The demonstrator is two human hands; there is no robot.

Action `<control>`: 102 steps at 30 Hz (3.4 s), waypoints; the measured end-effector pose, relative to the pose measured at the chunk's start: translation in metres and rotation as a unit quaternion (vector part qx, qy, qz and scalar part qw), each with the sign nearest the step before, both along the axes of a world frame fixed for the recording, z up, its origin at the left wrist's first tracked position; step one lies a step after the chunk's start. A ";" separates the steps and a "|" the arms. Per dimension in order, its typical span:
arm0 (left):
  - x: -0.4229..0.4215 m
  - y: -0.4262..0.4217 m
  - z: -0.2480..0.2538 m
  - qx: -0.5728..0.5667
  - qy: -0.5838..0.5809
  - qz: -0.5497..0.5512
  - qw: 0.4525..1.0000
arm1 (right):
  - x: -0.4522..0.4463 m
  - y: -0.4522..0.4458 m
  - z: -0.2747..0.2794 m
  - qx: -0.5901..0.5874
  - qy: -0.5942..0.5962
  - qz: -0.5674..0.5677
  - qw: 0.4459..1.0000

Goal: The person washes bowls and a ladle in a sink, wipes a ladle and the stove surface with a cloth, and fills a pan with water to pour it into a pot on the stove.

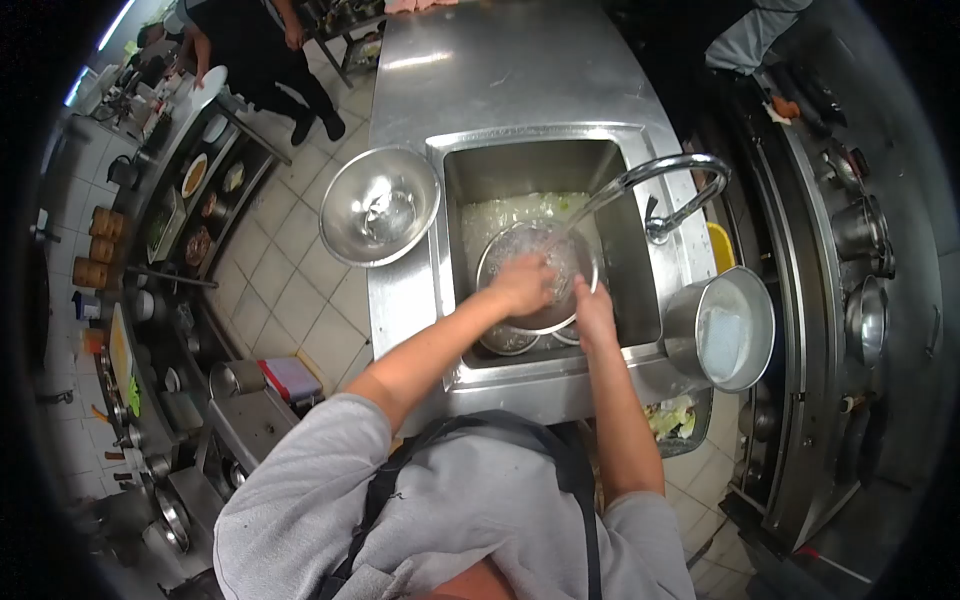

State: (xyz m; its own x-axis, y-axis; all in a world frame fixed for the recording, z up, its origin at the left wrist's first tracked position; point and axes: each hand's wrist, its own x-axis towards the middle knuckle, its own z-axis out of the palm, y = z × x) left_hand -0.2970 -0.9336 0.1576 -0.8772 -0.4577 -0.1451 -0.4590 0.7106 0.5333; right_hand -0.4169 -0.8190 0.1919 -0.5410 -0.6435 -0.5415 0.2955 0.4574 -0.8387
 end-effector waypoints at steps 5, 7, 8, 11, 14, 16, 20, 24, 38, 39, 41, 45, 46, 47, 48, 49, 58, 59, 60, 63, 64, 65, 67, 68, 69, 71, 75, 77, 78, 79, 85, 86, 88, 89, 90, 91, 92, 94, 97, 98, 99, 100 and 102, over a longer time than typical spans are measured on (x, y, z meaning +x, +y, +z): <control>-0.001 0.061 0.037 0.262 0.162 0.053 0.950 | -0.036 -0.022 -0.006 0.078 0.067 0.075 0.992; -0.006 0.061 0.017 0.191 0.137 0.055 0.971 | -0.033 -0.030 0.003 0.069 0.117 0.118 0.984; -0.011 0.056 0.006 0.280 0.161 0.136 0.937 | -0.022 -0.035 0.014 0.105 0.245 0.168 0.949; -0.005 0.031 0.003 0.526 0.327 0.303 0.724 | 0.004 -0.044 0.013 0.072 0.414 0.231 0.878; 0.014 0.007 0.016 0.631 0.316 0.391 0.591 | 0.008 -0.055 -0.005 0.053 0.409 0.233 0.881; 0.028 -0.003 -0.012 0.708 0.333 0.318 0.536 | 0.021 -0.061 -0.009 0.050 0.399 0.230 0.886; 0.030 0.007 0.008 0.613 0.324 0.393 0.604 | 0.025 -0.066 -0.008 0.113 0.400 0.255 0.873; 0.028 0.006 0.001 0.571 0.292 0.433 0.633 | 0.022 -0.067 -0.015 0.138 0.361 0.247 0.888; 0.014 0.034 0.042 0.381 0.340 0.326 0.795 | 0.011 -0.044 -0.020 -0.041 -0.241 0.039 0.969; 0.014 0.031 0.046 0.388 0.350 0.344 0.780 | 0.009 -0.044 -0.023 -0.037 -0.245 0.044 0.968; 0.011 0.023 0.042 0.442 0.399 0.348 0.724 | 0.017 -0.041 -0.033 -0.025 -0.293 -0.007 0.956; 0.017 0.006 0.045 0.479 0.459 0.414 0.624 | 0.011 -0.040 -0.035 -0.045 -0.324 -0.015 0.945; 0.019 0.000 0.042 0.485 0.471 0.440 0.591 | 0.008 -0.039 -0.037 -0.043 -0.327 0.000 0.944; 0.022 -0.005 0.041 0.492 0.484 0.461 0.558 | 0.003 -0.038 -0.038 -0.043 -0.326 0.013 0.944; 0.025 -0.010 0.040 0.488 0.486 0.464 0.557 | 0.000 -0.037 -0.035 -0.044 -0.319 0.017 0.947; 0.029 -0.013 0.039 0.534 0.493 0.464 0.507 | -0.005 -0.037 -0.038 -0.043 -0.322 0.021 0.946; 0.033 -0.006 0.059 0.553 0.465 0.471 0.506 | -0.024 -0.036 -0.040 0.105 -0.062 0.100 0.987; 0.038 0.001 0.059 0.554 0.464 0.473 0.504 | -0.026 -0.038 -0.030 0.140 0.075 0.121 0.980; 0.043 0.003 0.060 0.535 0.462 0.479 0.520 | -0.034 -0.039 -0.008 0.179 0.155 0.205 0.950; 0.060 0.020 0.075 0.526 0.466 0.455 0.547 | -0.037 -0.030 -0.021 0.128 0.592 0.224 0.764; 0.064 0.025 0.077 0.521 0.457 0.458 0.557 | -0.038 -0.027 -0.022 0.128 0.590 0.225 0.765; 0.067 0.028 0.078 0.515 0.449 0.461 0.566 | -0.038 -0.025 -0.021 0.088 0.639 0.211 0.734; 0.071 0.031 0.067 0.481 0.442 0.479 0.586 | -0.037 -0.023 -0.013 0.042 0.686 0.196 0.699; 0.075 0.035 0.062 0.485 0.440 0.458 0.601 | -0.037 -0.022 -0.009 0.060 0.635 0.166 0.752; 0.077 0.041 0.063 0.489 0.436 0.437 0.617 | -0.037 -0.021 -0.007 0.077 0.579 0.135 0.800; 0.081 0.049 0.071 0.483 0.439 0.448 0.611 | -0.068 -0.027 -0.074 0.088 0.426 0.085 0.897; 0.099 0.064 0.085 0.477 0.422 0.436 0.636 | -0.054 -0.019 -0.075 0.111 -0.091 -0.007 0.990; 0.112 0.065 0.082 0.489 0.397 0.415 0.656 | -0.047 -0.020 -0.084 0.107 -0.105 -0.001 0.989; 0.116 0.067 0.084 0.488 0.392 0.414 0.661 | -0.046 -0.025 -0.087 0.106 -0.113 -0.004 0.988; 0.119 0.068 0.087 0.488 0.401 0.416 0.654 | -0.044 -0.028 -0.089 0.104 -0.119 -0.007 0.987; 0.123 0.069 0.112 0.484 0.419 0.426 0.640 | -0.033 -0.036 -0.090 0.048 -0.176 -0.030 0.983; 0.123 0.069 0.114 0.479 0.425 0.426 0.639 | -0.032 -0.036 -0.090 0.047 -0.177 -0.029 0.983; 0.124 0.070 0.117 0.475 0.430 0.427 0.639 | -0.031 -0.032 -0.085 0.053 -0.193 -0.011 0.980; 0.125 0.071 0.118 0.469 0.431 0.427 0.642 | -0.033 -0.032 -0.082 0.053 -0.193 -0.011 0.980; 0.125 0.071 0.118 0.464 0.432 0.427 0.645 | -0.036 -0.030 -0.079 0.063 -0.187 0.000 0.980; 0.126 0.071 0.118 0.463 0.432 0.427 0.645 | -0.039 -0.028 -0.075 0.073 -0.181 0.011 0.981; 0.128 0.070 0.119 0.465 0.433 0.427 0.643 | -0.045 -0.026 -0.072 0.074 -0.181 0.011 0.981; 0.129 0.070 0.118 0.467 0.434 0.429 0.640 | -0.054 -0.025 -0.059 0.126 -0.132 0.075 0.980; 0.132 0.071 0.122 0.480 0.430 0.429 0.633 | -0.051 -0.025 -0.040 0.220 0.435 0.207 0.848; 0.132 0.073 0.126 0.476 0.412 0.432 0.646 | -0.052 -0.024 -0.053 0.193 0.550 0.211 0.784; 0.132 0.074 0.133 0.471 0.395 0.434 0.658 | -0.050 -0.023 -0.048 0.188 0.550 0.218 0.784; 0.131 0.075 0.143 0.472 0.403 0.438 0.650 | -0.046 -0.021 -0.036 0.190 0.572 0.217 0.768; 0.135 0.071 0.163 0.438 0.447 0.429 0.651 | -0.047 -0.020 -0.024 0.206 0.576 0.226 0.758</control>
State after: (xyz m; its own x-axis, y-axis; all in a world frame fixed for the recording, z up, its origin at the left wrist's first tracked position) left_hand -0.1619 -0.8630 0.3208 -0.2656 -0.9204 -0.2869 0.2866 -0.3595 0.8880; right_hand -0.4640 -0.8393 0.1675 -0.5820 -0.8089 -0.0837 -0.7895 0.5867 -0.1800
